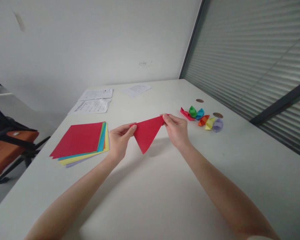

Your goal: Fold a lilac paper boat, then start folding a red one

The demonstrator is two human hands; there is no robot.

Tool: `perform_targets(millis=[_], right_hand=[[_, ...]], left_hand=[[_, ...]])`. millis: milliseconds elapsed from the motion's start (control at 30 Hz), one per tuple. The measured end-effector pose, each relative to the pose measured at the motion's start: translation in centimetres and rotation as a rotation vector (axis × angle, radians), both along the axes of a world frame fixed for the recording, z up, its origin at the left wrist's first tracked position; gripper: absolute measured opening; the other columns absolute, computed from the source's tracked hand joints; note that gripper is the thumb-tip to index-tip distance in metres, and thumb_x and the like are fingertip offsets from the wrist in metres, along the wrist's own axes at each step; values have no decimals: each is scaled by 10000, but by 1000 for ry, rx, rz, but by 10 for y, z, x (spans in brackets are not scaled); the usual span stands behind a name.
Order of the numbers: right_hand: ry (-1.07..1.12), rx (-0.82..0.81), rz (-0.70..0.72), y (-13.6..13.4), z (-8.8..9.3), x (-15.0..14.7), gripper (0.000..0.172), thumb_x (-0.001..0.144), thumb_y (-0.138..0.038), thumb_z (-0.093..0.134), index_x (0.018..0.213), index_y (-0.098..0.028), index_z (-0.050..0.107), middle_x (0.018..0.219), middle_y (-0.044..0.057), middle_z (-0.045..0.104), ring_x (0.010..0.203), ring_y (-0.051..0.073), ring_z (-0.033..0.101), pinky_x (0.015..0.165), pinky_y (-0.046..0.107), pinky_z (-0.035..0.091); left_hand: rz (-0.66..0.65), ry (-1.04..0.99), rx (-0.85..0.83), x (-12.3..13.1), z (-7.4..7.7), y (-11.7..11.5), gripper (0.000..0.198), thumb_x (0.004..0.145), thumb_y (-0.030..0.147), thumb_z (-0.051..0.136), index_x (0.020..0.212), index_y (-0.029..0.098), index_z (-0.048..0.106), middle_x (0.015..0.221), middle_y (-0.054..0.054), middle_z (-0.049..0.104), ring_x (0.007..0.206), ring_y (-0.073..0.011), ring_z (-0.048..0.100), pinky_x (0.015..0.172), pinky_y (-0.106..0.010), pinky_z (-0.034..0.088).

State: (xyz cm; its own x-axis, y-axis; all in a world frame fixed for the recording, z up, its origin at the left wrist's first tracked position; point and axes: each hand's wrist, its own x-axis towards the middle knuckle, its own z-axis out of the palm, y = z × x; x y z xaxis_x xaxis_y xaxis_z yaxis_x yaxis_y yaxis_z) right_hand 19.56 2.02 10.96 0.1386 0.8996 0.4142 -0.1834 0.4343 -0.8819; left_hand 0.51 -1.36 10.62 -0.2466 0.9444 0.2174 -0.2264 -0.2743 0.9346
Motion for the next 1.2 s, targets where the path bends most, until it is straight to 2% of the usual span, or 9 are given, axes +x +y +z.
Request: perform_targets(millis=[167,433,667,1200], right_hand=[[25,16,15,0,0,0,224,780,-409,714,697,-201,717,706,11,611,683,132,534,670,300,441],[-2,19,1,0,1,1,238,781,-411,711,666,-202,702,674,7,595,663,132,527,665,299,442],[-24,7,-20,-1,2,1,296,778,-441,705,608,-201,676,625,6,588,630,134,531,639,298,453],[-8,-2,-23,0,3,1,309,763,-457,715,593,-200,680,602,9,591,608,134,531,614,300,456]], left_hand=[[-29,-37,-14,0,2,-1,255,655,373,818,794,163,778,772,-62,747,670,-149,658,638,-279,563],[-60,-56,-18,0,3,-1,224,668,364,806,780,172,778,789,-58,750,704,-168,671,710,-340,589],[-62,-40,-29,-1,2,0,239,671,380,798,770,165,775,769,-60,743,678,-164,663,675,-326,581],[-54,-53,-46,-1,4,-1,252,639,390,811,739,162,769,722,-48,727,634,-142,642,646,-300,569]])
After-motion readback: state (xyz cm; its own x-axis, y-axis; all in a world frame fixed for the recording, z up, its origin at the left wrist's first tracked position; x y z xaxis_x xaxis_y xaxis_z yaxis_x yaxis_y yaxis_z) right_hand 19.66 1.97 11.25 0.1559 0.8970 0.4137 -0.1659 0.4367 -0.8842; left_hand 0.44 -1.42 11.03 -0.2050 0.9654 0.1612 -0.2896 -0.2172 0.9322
